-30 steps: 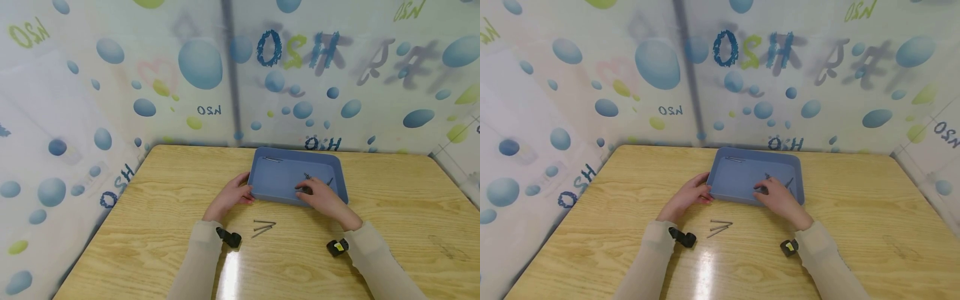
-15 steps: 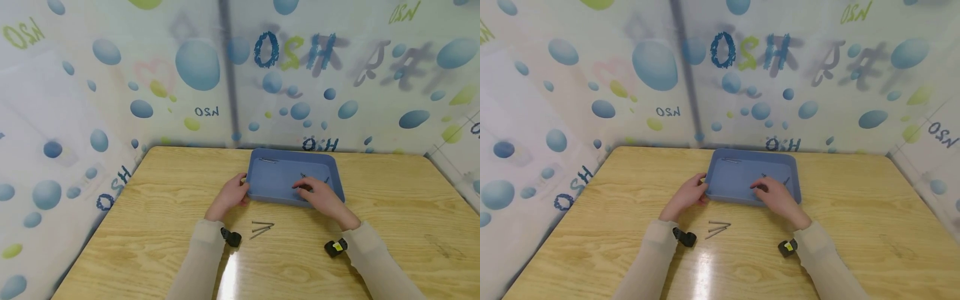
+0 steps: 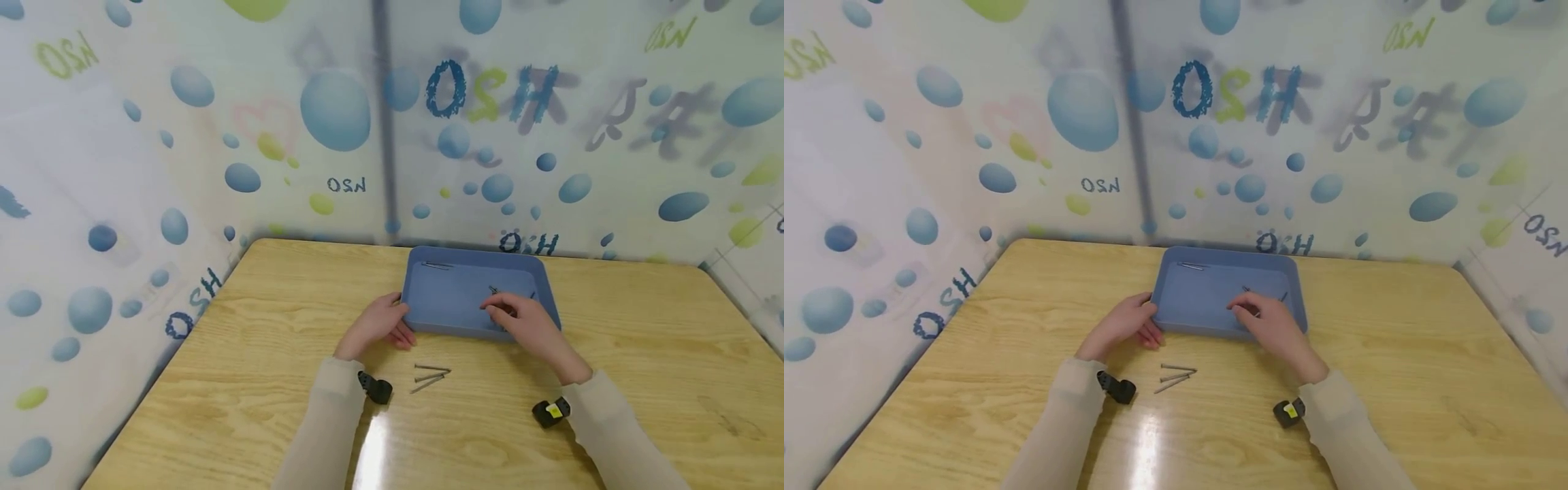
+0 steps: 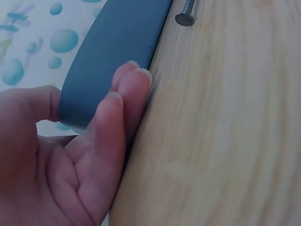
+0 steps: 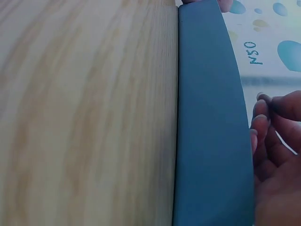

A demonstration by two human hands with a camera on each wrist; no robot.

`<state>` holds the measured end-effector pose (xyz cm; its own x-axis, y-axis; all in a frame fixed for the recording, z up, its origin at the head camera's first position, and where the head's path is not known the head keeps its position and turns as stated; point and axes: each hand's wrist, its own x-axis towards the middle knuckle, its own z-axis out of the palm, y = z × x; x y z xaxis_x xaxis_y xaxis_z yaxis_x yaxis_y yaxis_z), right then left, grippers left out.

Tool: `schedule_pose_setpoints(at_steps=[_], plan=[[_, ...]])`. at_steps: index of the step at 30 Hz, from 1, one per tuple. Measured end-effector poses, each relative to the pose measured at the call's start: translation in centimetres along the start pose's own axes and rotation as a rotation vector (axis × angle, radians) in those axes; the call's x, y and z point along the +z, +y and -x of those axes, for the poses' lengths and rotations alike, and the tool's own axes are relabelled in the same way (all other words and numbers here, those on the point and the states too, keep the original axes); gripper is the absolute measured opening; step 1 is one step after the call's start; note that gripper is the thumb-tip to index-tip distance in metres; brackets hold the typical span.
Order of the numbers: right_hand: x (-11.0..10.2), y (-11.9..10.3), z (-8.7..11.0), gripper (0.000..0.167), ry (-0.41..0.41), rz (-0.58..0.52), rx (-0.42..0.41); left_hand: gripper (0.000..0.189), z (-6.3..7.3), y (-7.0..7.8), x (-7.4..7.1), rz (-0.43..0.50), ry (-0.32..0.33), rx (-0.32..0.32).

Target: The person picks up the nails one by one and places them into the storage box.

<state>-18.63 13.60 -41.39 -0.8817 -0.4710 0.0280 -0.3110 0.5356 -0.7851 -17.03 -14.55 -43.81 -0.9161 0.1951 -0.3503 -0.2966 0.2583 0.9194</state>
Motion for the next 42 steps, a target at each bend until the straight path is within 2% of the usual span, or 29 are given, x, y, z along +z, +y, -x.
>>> schedule_pose_setpoints(at_steps=[7,14,22,27,30,42], plan=[[0.2,-0.3,-0.1,0.033,-0.051,0.045,-0.056,0.06,0.0,-0.9,-0.5,0.109,-0.033,-0.016],[1.3,-1.4,0.0,0.034,-0.129,0.114,-0.141,0.06,0.6,-1.3,-0.7,0.12,-0.034,-0.028],[2.7,-2.4,0.3,0.027,-0.237,0.258,-0.261,0.06,0.1,-1.0,-0.8,0.094,-0.038,-0.025],[3.4,-3.5,0.6,0.027,-0.343,0.285,-0.299,0.061,-0.3,-0.9,-0.8,0.099,-0.039,-0.029],[3.8,-4.3,1.0,0.029,-0.395,0.279,-0.285,0.061,-0.3,-0.8,-0.7,0.103,-0.044,-0.03],[5.3,-4.6,1.5,0.032,-0.351,0.479,-0.254,0.061,-0.4,-0.5,-0.5,0.103,-0.028,-0.061]])
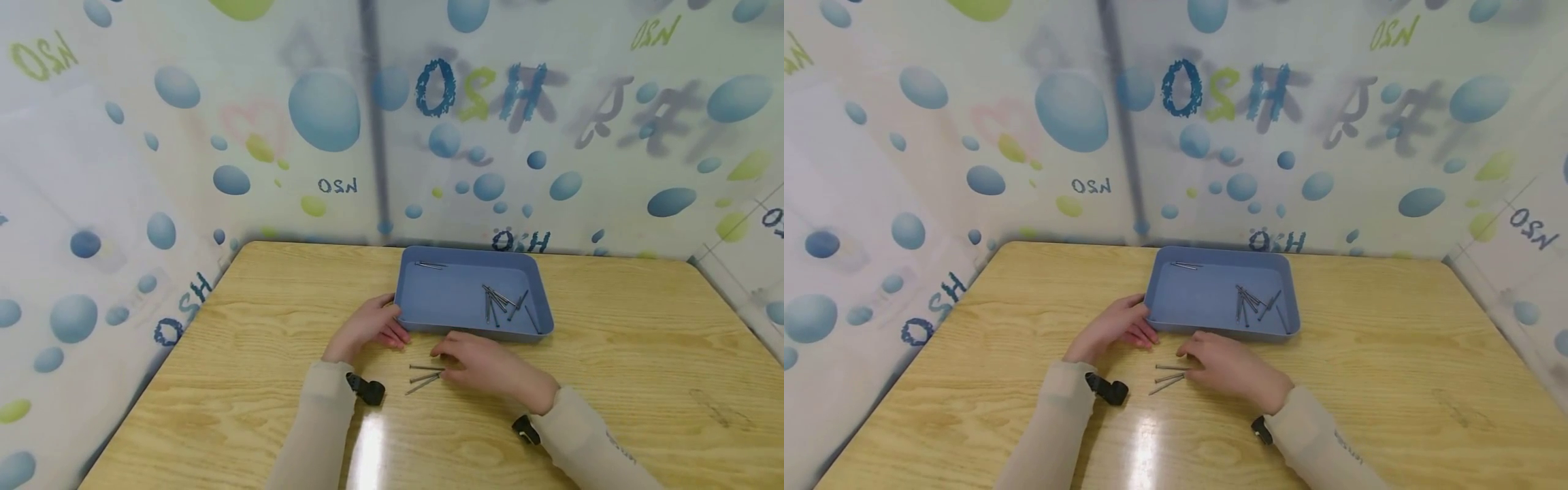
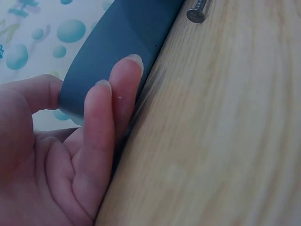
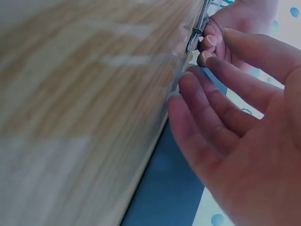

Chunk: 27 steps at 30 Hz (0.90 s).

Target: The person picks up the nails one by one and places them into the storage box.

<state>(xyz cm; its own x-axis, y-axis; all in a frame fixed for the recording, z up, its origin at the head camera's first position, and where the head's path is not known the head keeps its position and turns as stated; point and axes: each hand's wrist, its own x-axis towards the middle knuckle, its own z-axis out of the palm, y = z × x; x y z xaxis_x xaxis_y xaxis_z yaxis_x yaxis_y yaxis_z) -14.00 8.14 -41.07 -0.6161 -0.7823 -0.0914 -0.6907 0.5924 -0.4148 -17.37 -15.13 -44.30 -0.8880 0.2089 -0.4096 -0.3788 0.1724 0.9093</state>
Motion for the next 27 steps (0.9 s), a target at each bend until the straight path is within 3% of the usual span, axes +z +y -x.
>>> schedule_pose_setpoints(at_steps=[9,19,27], plan=[[0.38,-0.29,-0.35,0.028,0.006,0.072,0.004,0.059,0.13,0.18,0.08,-0.019,0.017,0.0],[0.32,-0.38,-0.12,0.017,-0.015,0.044,0.046,0.061,0.32,0.67,0.6,-0.021,0.01,0.008],[0.7,-0.73,-0.5,0.015,-0.006,0.098,0.073,0.06,0.13,0.25,0.41,-0.011,0.017,0.006]])
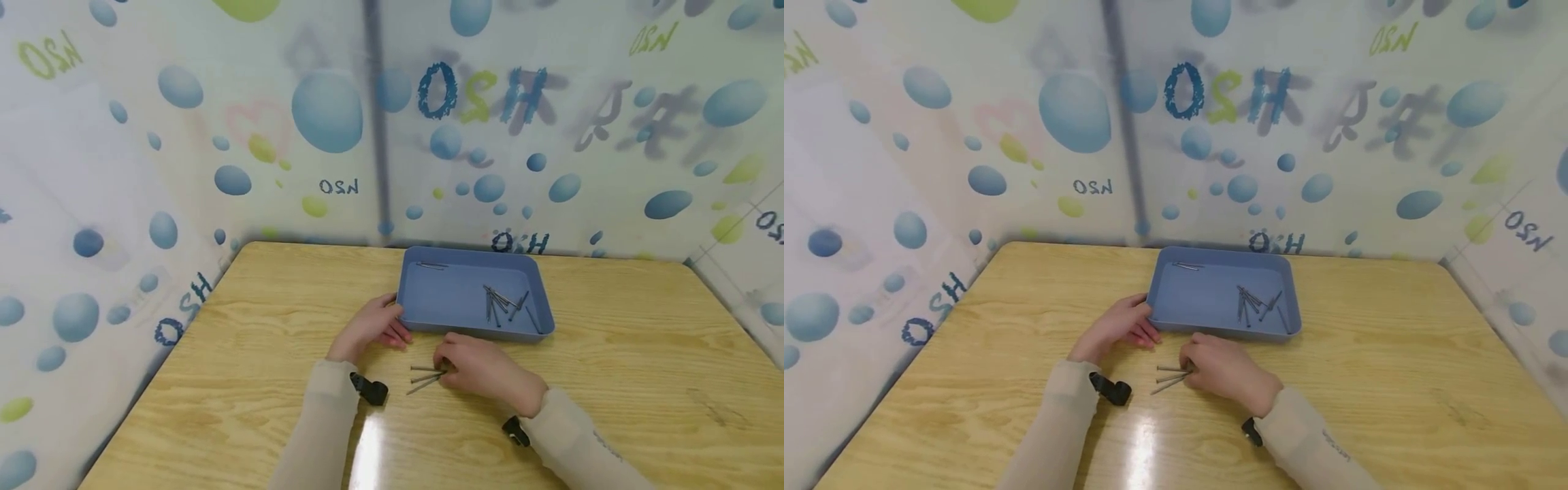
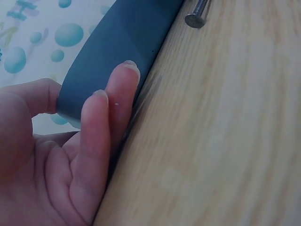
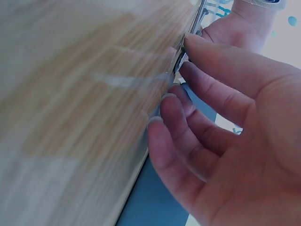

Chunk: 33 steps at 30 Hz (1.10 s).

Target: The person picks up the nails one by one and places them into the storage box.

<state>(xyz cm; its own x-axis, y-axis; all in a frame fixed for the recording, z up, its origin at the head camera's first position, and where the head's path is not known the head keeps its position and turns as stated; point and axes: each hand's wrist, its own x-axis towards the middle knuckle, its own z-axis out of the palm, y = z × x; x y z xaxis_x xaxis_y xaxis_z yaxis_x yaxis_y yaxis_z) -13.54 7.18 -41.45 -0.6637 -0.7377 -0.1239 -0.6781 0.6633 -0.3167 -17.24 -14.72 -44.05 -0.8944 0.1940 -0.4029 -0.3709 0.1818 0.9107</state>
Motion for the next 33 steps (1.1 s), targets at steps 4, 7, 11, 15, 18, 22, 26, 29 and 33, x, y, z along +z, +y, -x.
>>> schedule_pose_setpoints(at_steps=[4,7,11,15,18,22,26,29,33], plan=[[0.21,0.04,-0.04,0.012,0.012,0.009,-0.008,0.06,-0.06,-0.29,-0.02,0.006,-0.008,-0.001],[0.34,0.16,-0.15,0.01,0.024,0.0,-0.021,0.059,-0.17,-0.6,-0.01,0.014,-0.006,0.007],[0.37,0.31,-0.35,0.007,0.031,-0.018,-0.036,0.059,-0.29,-0.92,-0.06,0.015,-0.001,0.012],[0.44,0.41,-0.43,0.007,0.012,-0.034,-0.015,0.059,-0.25,-1.0,-0.11,0.016,-0.007,0.016],[0.49,0.39,-0.52,0.007,0.008,-0.039,-0.006,0.06,-0.14,-0.95,-0.18,0.016,-0.007,0.021],[0.46,0.28,-0.63,0.007,0.021,-0.039,-0.019,0.059,-0.08,-0.96,-0.33,0.009,-0.007,0.029],[0.32,0.21,-0.56,0.008,0.035,-0.049,-0.019,0.06,-0.07,-0.89,-0.34,0.027,-0.007,0.026],[0.22,0.19,-0.48,0.008,0.039,-0.047,-0.01,0.061,-0.06,-0.7,-0.24,0.033,-0.013,0.025],[0.11,0.11,-0.45,0.008,0.053,-0.036,-0.002,0.061,-0.16,-0.53,-0.26,0.017,-0.02,0.022]])
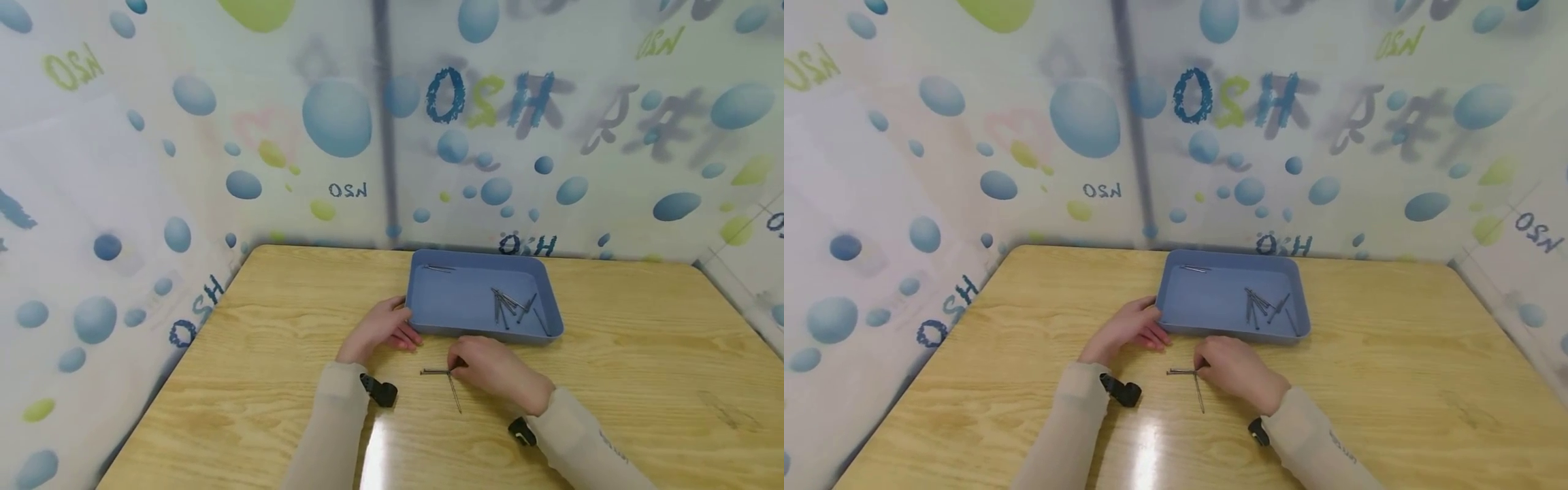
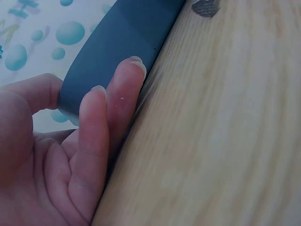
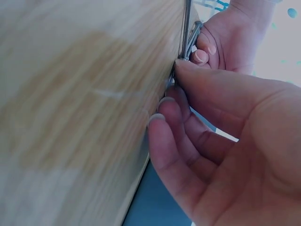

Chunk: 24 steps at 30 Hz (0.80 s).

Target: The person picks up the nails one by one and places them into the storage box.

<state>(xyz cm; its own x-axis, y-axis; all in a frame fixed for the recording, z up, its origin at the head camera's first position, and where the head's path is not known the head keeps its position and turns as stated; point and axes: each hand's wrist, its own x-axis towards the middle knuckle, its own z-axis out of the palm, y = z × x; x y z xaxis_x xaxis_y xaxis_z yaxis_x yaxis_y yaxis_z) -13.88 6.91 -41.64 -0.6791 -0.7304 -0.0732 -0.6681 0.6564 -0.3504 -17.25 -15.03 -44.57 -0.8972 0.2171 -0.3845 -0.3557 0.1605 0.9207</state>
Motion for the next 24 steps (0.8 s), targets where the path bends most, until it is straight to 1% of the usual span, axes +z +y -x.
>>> schedule_pose_setpoints(at_steps=[7,17,19,24], plan=[[0.0,0.1,0.1,0.008,0.027,0.001,-0.014,0.062,-0.2,0.0,0.0,-0.002,-0.003,-0.01],[0.1,0.6,0.0,0.005,0.079,-0.032,0.031,0.061,-0.1,0.2,-0.1,-0.007,-0.014,-0.005],[0.0,0.7,0.0,0.004,0.093,-0.047,0.036,0.061,0.1,0.3,-0.2,0.0,-0.026,-0.004],[-0.1,1.1,0.0,0.005,0.11,-0.079,0.05,0.06,1.7,1.9,-0.1,-0.016,-0.052,0.007]])
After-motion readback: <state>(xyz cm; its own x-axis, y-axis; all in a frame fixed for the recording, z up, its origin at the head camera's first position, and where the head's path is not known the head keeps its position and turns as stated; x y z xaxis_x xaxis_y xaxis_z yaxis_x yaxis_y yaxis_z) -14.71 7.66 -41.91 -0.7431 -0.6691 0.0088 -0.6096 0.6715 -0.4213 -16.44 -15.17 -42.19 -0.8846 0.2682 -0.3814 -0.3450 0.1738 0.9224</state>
